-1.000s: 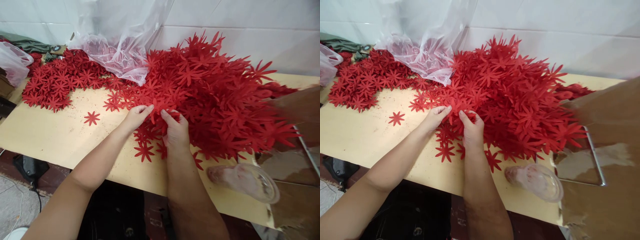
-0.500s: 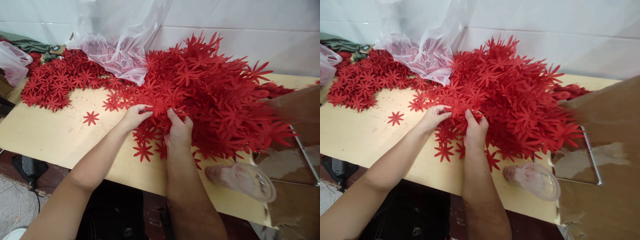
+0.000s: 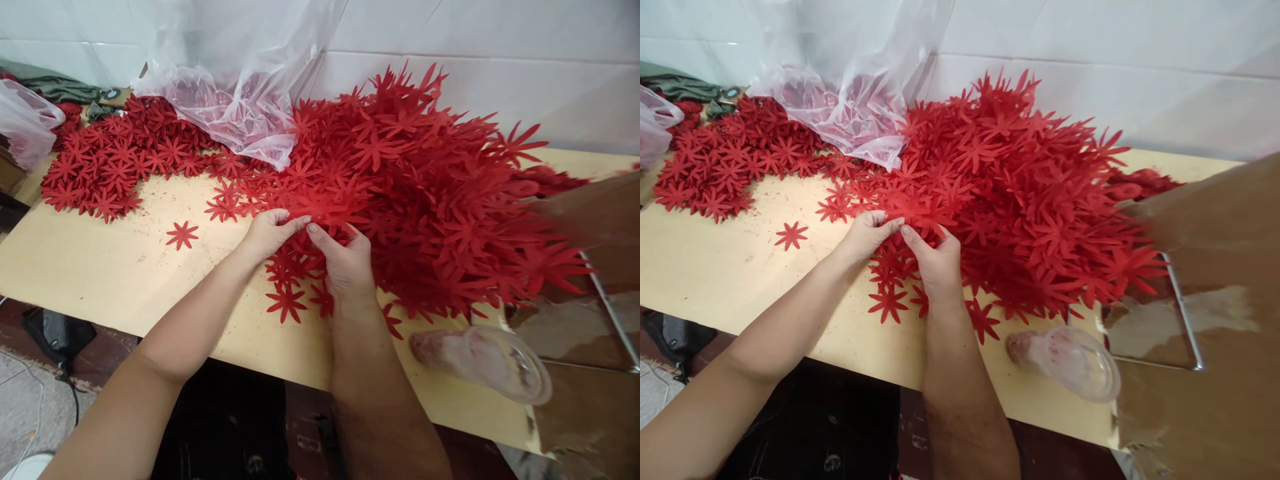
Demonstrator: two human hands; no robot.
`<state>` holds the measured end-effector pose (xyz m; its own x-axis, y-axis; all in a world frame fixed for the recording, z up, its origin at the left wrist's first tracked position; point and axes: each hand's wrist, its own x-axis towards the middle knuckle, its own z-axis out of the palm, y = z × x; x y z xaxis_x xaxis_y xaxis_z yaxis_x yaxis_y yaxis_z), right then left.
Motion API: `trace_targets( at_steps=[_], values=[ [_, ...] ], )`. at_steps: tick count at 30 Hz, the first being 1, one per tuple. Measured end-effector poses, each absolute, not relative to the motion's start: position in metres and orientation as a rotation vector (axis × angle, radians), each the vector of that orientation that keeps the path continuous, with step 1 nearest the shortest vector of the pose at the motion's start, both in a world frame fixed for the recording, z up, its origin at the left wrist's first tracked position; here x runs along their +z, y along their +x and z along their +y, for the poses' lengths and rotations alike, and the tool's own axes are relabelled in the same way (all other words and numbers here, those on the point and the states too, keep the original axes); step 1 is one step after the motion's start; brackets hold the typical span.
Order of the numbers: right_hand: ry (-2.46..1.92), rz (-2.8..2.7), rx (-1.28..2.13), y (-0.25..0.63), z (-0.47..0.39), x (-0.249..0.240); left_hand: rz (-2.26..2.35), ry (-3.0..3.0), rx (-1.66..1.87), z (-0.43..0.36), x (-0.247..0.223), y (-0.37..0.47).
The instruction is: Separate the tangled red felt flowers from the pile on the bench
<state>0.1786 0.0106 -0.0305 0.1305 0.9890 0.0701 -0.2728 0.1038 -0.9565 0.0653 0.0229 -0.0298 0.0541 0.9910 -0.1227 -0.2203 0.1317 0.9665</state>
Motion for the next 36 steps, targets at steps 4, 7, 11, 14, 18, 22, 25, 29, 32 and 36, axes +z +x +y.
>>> trace_targets(
  at_steps=[4,7,11,14,18,22,25,29,32,36],
  values=[
    [-1.015,-0.821,1.148,0.181,0.015,-0.034,1.016,0.993,1.182,0.019,-0.026,0.066],
    [-1.032,-0.765,1.112,0.183,0.019,-0.036,0.931,1.000,1.205,0.020,-0.026,0.063],
    [-1.042,-0.748,1.075,0.182,0.020,-0.036,0.972,1.041,1.250,0.023,-0.030,0.061],
    [-1.052,-0.715,1.058,0.181,0.020,-0.036,1.028,1.080,1.255,0.024,-0.028,0.062],
    [-1.060,-0.687,1.041,0.184,0.023,-0.039,1.081,1.138,1.253,0.023,-0.023,0.061],
    [-1.046,-0.665,1.003,0.191,0.024,-0.039,1.194,1.115,1.310,0.028,-0.022,0.051],
    [-1.070,-0.715,1.106,0.190,0.021,-0.036,1.321,1.167,1.341,0.032,-0.026,0.044],
    [-1.096,-0.763,1.298,0.182,0.016,-0.032,1.538,1.390,1.366,0.034,-0.031,0.039],
    [-1.083,-0.753,1.374,0.181,0.016,-0.031,1.729,1.610,1.492,0.028,-0.027,0.040],
    [-1.013,-0.666,1.494,0.183,0.018,-0.031,1.665,1.828,1.543,0.015,-0.012,0.048]
  ],
)
